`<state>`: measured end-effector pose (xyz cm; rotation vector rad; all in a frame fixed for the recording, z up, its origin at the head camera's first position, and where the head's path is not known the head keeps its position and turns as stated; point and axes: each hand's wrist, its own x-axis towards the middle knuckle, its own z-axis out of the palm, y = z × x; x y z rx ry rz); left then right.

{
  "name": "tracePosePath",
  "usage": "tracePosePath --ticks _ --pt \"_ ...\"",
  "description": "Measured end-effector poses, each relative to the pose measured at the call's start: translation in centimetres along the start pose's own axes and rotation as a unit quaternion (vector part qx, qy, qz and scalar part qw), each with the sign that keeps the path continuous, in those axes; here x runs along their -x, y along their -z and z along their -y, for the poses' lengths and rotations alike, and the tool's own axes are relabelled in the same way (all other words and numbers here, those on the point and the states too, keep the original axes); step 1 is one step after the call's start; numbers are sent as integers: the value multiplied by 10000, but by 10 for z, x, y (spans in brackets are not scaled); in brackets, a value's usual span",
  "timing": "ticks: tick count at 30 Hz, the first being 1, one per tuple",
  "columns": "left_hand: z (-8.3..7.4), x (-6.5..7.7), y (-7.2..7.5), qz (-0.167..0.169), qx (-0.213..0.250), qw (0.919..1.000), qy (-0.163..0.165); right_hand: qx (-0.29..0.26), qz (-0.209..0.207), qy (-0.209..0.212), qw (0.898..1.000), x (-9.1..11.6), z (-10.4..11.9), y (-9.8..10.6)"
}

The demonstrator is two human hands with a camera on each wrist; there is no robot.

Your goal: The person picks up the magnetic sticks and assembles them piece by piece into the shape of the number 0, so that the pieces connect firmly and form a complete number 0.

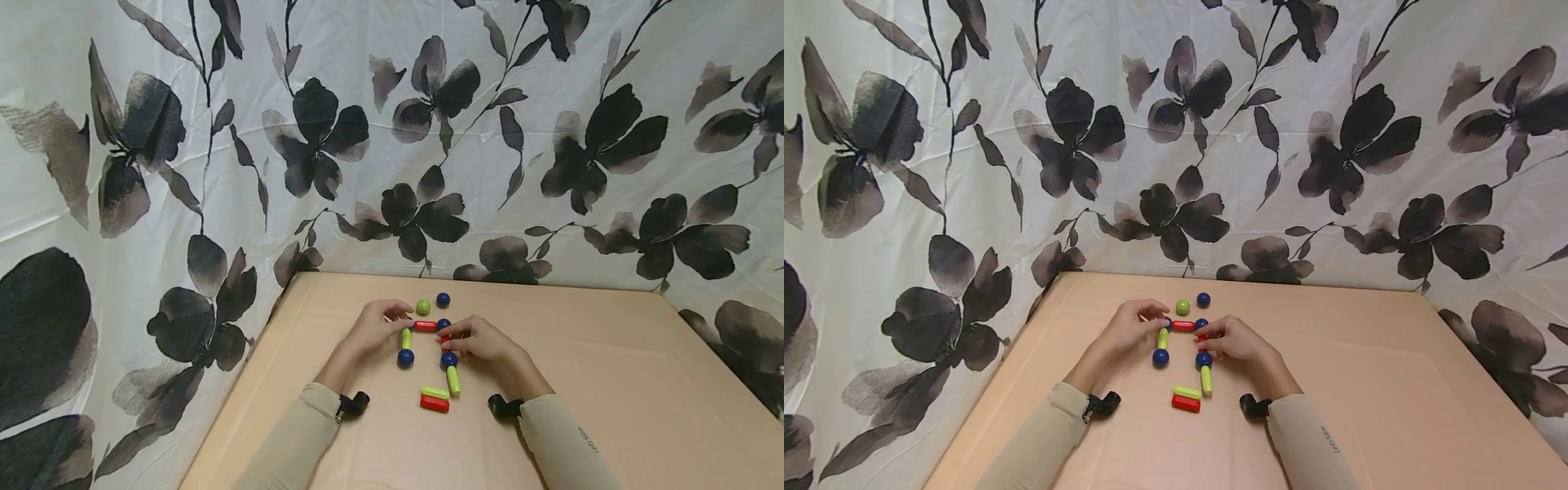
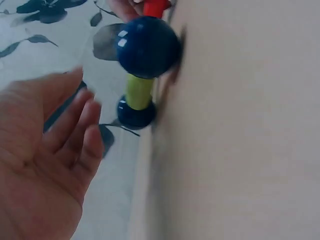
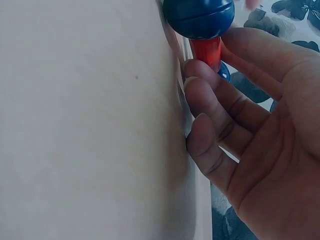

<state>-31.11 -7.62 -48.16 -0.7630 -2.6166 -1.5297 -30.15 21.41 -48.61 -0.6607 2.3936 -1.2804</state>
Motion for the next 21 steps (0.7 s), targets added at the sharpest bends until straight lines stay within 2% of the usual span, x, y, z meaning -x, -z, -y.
tracePosePath --ticks 2,4,8,11,15,21 --pt "-9 0 3 552 108 9984 -73 8 -5 13 10000 0 0 0" --pt "-18 1 5 1173 197 9929 -72 -18 -3 2 10000 0 0 0" --pt "-33 4 5 2271 97 9738 -8 -78 -13 -35 10000 0 1 1" --pt "-41 6 1 2873 30 9578 121 -98 -34 -60 9999 0 2 0" --pt "-47 10 -9 3328 -61 9425 306 -91 -37 -72 9999 1 2 0" --pt "-59 15 -25 3535 -681 9328 174 -62 -26 -71 10000 1 1 1"
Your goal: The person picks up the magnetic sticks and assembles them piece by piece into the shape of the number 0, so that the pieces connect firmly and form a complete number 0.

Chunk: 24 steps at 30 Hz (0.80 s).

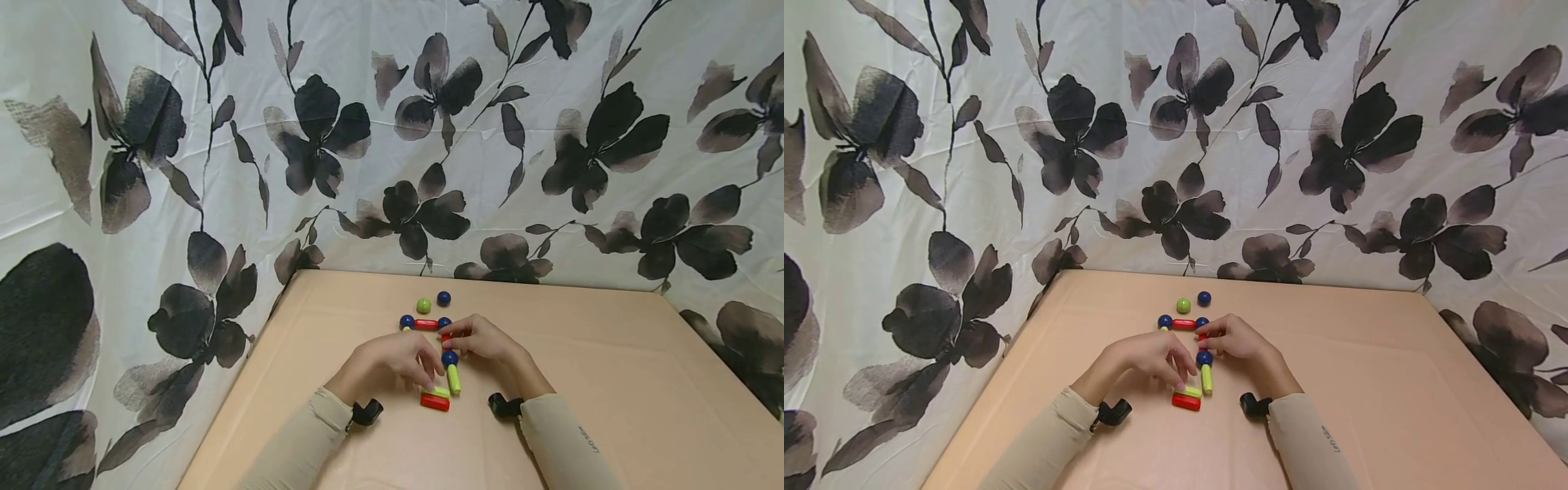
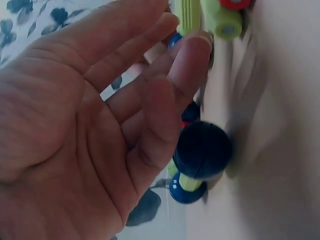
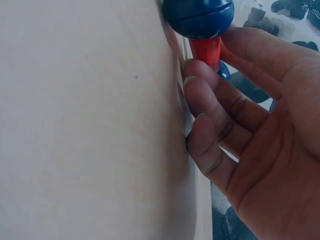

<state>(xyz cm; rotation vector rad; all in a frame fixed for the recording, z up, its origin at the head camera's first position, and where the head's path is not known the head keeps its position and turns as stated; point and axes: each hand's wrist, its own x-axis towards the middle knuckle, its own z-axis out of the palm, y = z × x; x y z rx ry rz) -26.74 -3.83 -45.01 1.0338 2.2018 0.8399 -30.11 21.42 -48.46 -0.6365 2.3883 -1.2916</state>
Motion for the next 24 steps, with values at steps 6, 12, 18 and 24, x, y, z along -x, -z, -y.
tracePosePath --ticks 6,12,18,24 --pt "-9 -3 -11 34 -694 9976 77 42 9 46 10000 -1 0 1" --pt "-9 -5 -16 -40 -612 9978 270 -8 26 65 10000 -1 0 1" --pt "-11 -3 -15 48 -541 9977 411 8 32 56 10000 0 0 1" --pt "-8 2 -6 -21 -341 9989 322 -19 20 39 10000 -1 -1 0"
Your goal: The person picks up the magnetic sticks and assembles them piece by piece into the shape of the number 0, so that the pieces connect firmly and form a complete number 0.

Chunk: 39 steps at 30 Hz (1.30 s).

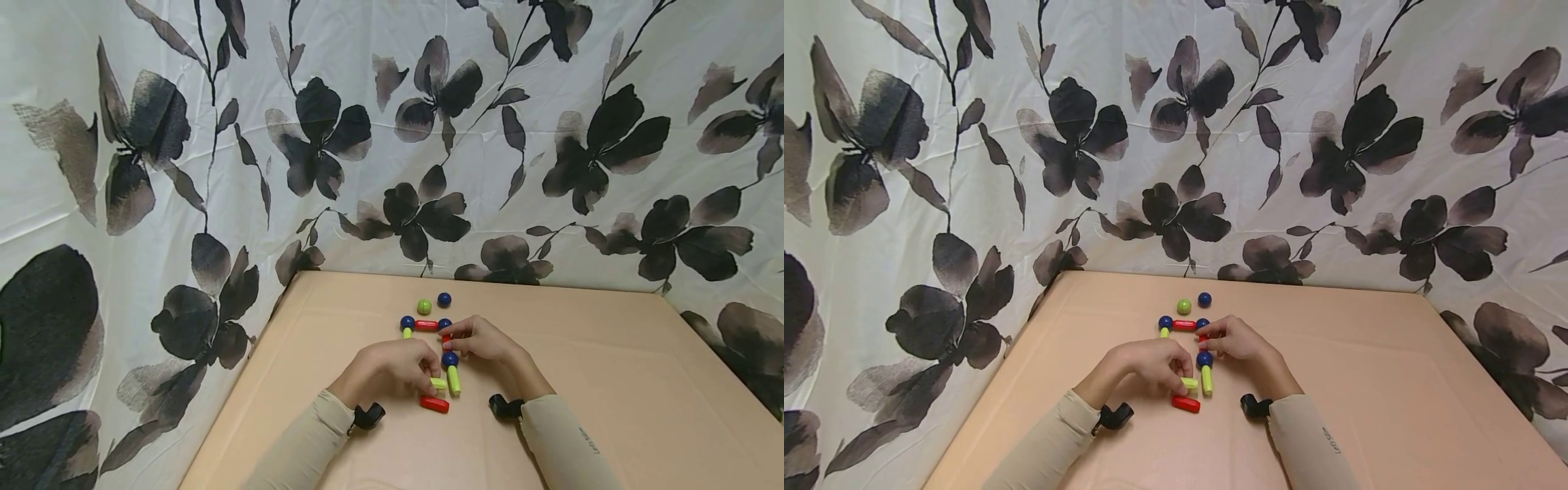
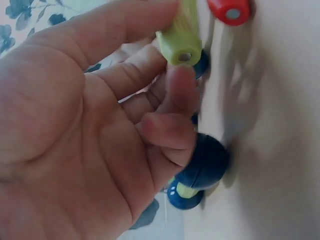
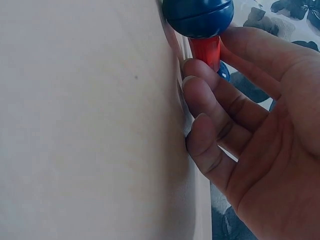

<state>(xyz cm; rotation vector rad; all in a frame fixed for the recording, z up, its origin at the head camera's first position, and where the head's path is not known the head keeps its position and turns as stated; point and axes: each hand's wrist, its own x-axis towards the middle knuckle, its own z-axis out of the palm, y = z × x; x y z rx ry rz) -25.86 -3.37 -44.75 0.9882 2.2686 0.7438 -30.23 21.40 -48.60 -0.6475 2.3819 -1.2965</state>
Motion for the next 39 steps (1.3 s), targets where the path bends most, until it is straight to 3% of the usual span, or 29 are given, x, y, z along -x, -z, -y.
tracePosePath --ticks 6,10,13,18,23,31,39 --pt "6 6 12 -112 784 9966 -209 10 15 4 10000 0 -1 -1" --pt "10 10 19 45 1598 9864 -375 30 38 35 10000 -1 -1 -1" --pt "13 13 23 153 1918 9800 -502 44 30 10 10000 0 -1 -1" --pt "16 17 30 124 1962 9785 -623 57 -26 -51 10000 1 0 -2" --pt "19 20 33 180 1798 9822 -517 109 -43 -76 9999 0 0 -2" --pt "25 23 29 741 1860 9797 118 116 -29 -64 9999 0 -1 -1" --pt "23 21 22 571 1385 9872 540 44 -44 24 10000 -1 -3 -1"
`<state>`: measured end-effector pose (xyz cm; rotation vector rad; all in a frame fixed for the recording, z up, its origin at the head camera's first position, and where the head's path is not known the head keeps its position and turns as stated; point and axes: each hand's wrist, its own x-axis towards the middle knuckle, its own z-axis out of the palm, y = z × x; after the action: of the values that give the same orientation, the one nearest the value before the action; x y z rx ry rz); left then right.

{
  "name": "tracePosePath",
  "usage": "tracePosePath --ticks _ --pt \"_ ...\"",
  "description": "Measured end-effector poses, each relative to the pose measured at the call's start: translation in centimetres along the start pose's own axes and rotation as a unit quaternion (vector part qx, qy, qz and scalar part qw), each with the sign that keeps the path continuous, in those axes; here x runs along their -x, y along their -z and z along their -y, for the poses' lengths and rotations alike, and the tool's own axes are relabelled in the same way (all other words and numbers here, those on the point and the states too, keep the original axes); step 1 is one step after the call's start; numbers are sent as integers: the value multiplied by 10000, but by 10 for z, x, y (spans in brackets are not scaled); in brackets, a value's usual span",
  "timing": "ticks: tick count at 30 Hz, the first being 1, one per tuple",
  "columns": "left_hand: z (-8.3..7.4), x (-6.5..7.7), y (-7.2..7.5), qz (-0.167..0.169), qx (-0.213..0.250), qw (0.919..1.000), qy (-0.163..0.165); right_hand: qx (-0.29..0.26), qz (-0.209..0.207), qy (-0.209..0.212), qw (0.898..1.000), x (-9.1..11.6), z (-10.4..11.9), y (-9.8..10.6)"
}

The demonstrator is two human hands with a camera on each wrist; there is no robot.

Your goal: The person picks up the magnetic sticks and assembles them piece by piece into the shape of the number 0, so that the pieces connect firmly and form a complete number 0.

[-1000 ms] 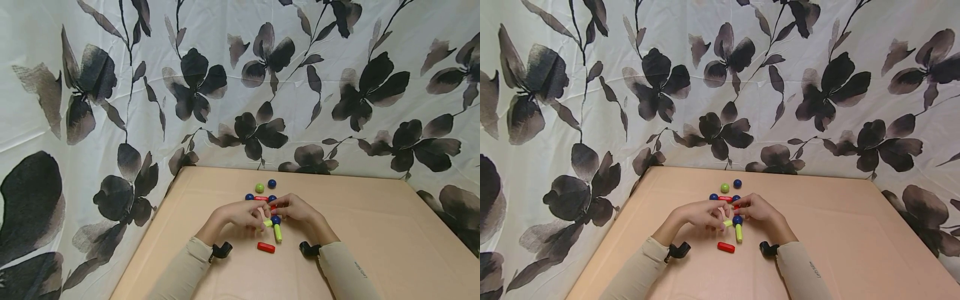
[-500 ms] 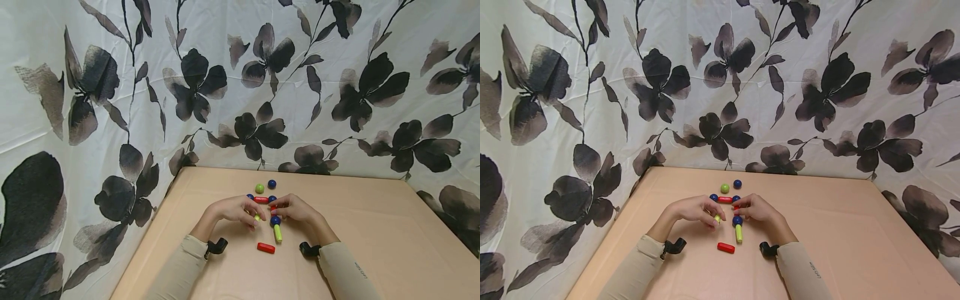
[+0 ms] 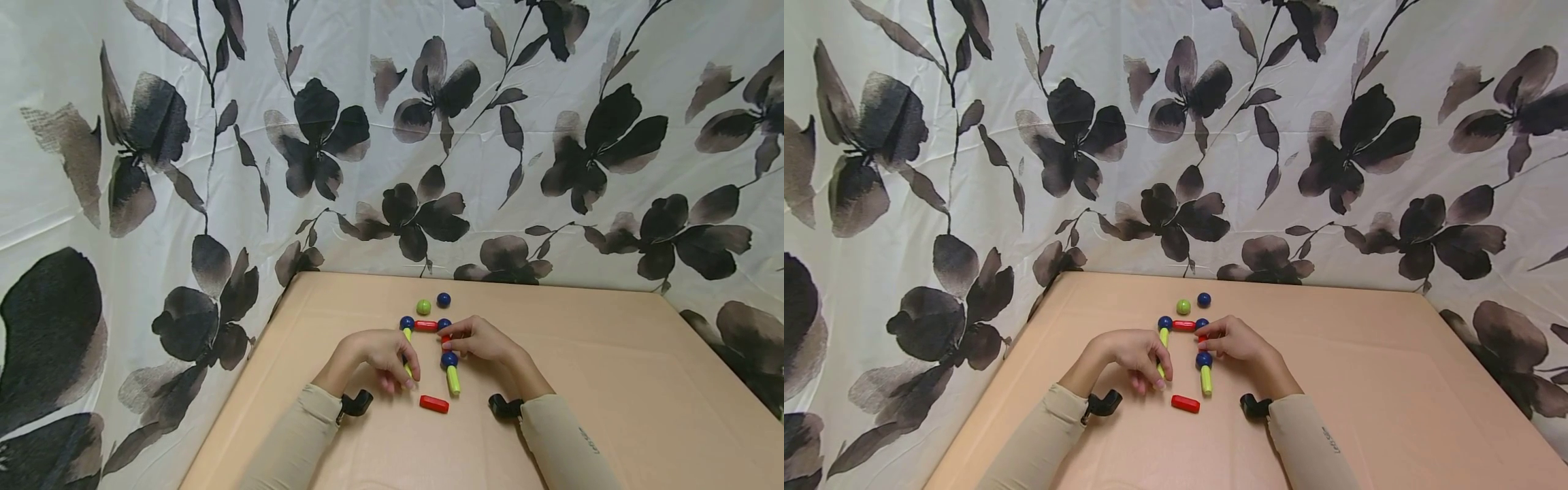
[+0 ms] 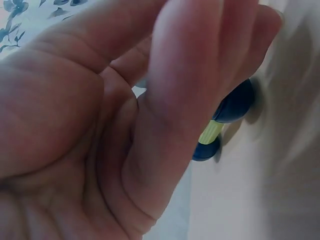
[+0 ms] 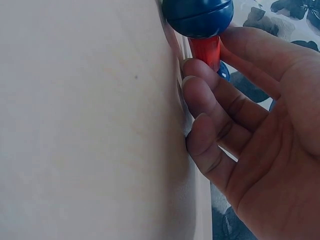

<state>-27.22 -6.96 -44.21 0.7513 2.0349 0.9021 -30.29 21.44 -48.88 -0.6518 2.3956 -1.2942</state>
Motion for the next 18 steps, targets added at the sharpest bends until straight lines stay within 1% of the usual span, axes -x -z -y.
tracePosePath --ticks 4,18 --pt "-1 1 0 -134 -89 9998 120 9 -6 31 10000 0 -1 0" --pt "0 -2 -3 -389 -269 9984 307 8 19 8 10000 0 1 1"
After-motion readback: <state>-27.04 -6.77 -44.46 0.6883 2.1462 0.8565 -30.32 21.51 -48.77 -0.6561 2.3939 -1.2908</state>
